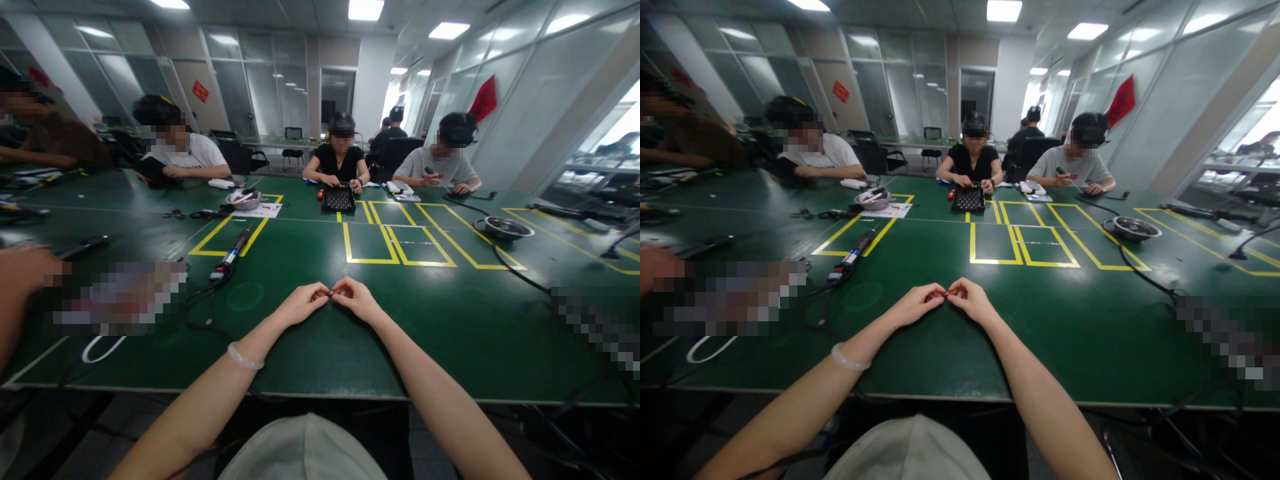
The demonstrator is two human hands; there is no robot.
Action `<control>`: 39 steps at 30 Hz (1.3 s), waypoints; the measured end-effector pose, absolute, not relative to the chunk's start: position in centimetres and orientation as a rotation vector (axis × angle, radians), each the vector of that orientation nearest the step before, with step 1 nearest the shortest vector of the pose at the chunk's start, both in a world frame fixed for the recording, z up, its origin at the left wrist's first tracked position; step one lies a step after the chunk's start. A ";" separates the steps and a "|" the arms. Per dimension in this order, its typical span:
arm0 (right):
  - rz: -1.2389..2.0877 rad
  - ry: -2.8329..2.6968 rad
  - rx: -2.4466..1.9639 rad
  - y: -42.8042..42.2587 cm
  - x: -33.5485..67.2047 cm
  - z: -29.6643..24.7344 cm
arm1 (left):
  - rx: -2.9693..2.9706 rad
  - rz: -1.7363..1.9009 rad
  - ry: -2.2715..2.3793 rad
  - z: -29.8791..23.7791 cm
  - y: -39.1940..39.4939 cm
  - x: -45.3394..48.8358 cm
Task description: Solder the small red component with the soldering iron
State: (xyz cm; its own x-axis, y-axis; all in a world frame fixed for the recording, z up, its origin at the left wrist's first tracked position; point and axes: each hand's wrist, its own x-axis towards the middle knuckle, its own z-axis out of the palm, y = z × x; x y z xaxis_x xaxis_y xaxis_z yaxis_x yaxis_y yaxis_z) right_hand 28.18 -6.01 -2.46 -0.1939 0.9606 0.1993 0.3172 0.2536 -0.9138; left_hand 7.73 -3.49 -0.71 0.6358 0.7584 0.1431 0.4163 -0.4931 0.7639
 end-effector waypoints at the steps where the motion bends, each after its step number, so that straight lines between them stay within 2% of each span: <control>1: 0.959 -1.680 -1.189 -6.0 28.2 -2.4 | 2.139 0.615 0.909 -0.7 -3.5 7.7; 39: 1.025 -1.610 -1.197 -5.8 28.5 -2.8 | 2.088 0.593 0.912 -0.3 -3.4 7.4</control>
State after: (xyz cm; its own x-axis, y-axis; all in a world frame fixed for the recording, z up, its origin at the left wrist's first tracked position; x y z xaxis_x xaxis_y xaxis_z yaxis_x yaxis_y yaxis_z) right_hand 28.47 -5.80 -2.75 -0.1703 0.9722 0.1606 0.2662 0.2023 -0.9424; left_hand 7.39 -3.38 -0.35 0.6359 0.7643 0.1071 0.4074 -0.4503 0.7945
